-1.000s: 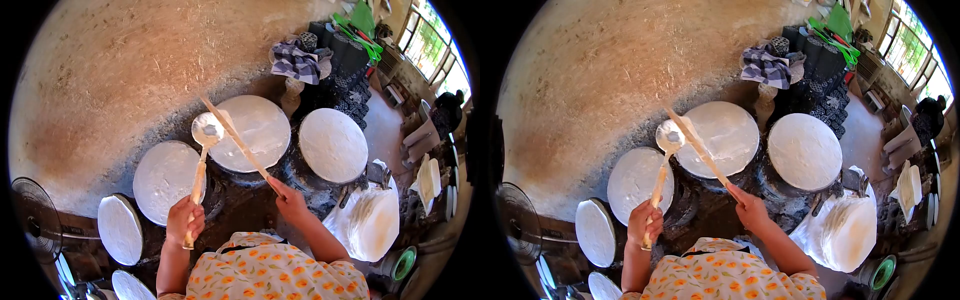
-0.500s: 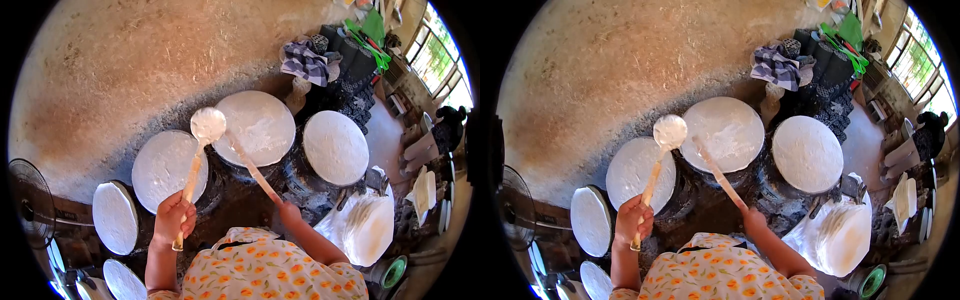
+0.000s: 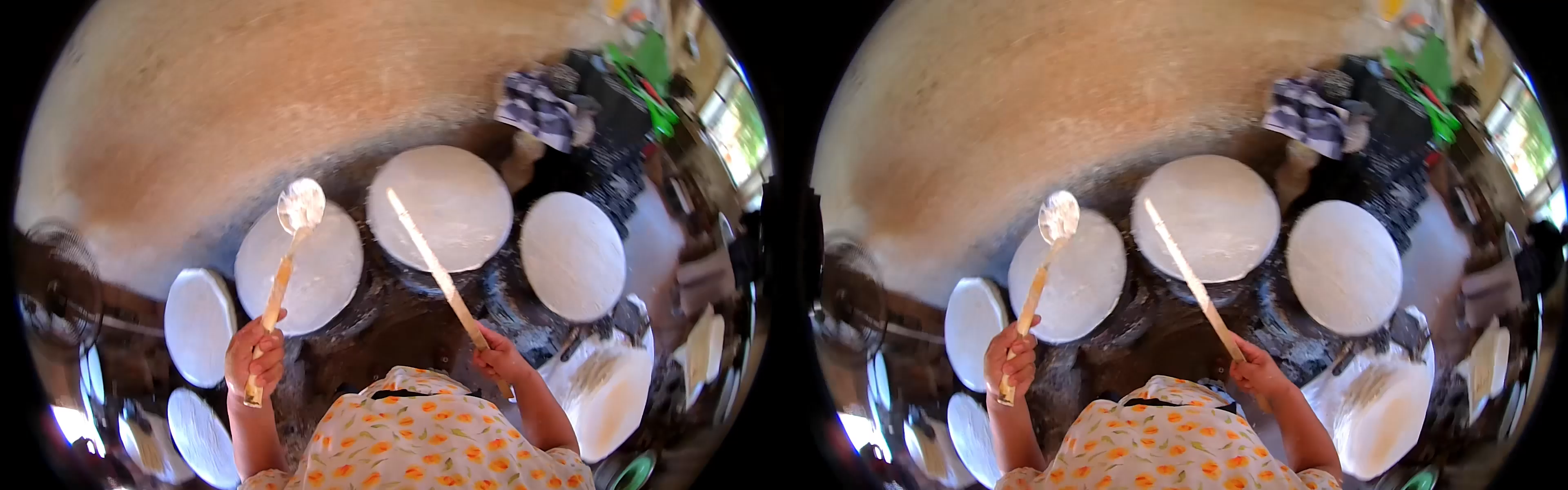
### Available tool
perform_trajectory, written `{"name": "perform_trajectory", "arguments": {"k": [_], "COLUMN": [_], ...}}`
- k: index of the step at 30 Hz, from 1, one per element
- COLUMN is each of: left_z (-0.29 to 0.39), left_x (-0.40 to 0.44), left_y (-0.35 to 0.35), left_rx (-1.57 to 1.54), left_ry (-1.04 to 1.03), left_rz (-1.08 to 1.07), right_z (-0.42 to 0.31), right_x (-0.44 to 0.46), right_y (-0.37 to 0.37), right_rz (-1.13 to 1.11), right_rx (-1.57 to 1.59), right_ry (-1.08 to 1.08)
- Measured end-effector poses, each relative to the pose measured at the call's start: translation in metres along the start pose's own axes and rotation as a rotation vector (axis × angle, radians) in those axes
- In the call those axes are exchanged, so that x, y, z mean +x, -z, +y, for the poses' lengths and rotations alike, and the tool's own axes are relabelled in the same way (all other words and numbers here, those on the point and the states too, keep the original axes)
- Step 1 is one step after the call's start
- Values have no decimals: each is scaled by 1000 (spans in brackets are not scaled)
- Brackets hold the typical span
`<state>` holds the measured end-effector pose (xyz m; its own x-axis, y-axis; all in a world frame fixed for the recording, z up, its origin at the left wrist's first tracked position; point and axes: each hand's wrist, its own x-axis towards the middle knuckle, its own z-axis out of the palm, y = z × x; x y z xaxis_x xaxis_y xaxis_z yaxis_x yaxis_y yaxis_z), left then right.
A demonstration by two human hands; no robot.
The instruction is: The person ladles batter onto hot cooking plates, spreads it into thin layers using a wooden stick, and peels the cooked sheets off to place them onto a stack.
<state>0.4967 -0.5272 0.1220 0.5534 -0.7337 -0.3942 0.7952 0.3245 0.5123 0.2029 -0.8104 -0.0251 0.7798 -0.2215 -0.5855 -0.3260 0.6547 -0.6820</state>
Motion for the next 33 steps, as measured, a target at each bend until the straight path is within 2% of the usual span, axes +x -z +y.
{"name": "perform_trajectory", "arguments": {"k": [3,5,7,9,14,17,18,20,23,25,27,32,33], "left_z": [1,-4,-15,-29,-68,-93,-104,-120,-161,-182,-207,-273,-284], "left_x": [-40,-76,-118,-163,-280,-338,-356,-388,-436,-447,-466,-489,-492], "left_y": [4,4,5,2,33,73,93,145,244,285,331,412,427], "left_rx": [-64,-78,-89,-111,-121,-84,-105,-157,-347,-468,-702,-996,-1105], "left_ry": [-210,-376,-543,-727,-1085,-1232,-1248,-1296,-1297,-1313,-1280,-1297,-1311], "left_rz": [14,83,195,341,663,939,948,1275,1327,1414,1313,1055,964], "right_z": [-18,-29,-31,-29,-27,-18,-10,3,30,51,73,133,153], "right_x": [32,53,79,107,148,152,152,152,143,135,128,116,129], "right_y": [-3,-9,-17,-20,-77,-123,-135,-156,-189,-214,-247,-328,-334], "right_rz": [-103,-229,-292,-410,-516,-599,-633,-649,-656,-659,-697,-840,-956], "right_rx": [-136,-377,-483,-449,-580,-620,-646,-676,-711,-757,-793,-888,-957], "right_ry": [-38,21,47,3,-44,-99,-67,-66,-63,-96,-108,-135,23]}}
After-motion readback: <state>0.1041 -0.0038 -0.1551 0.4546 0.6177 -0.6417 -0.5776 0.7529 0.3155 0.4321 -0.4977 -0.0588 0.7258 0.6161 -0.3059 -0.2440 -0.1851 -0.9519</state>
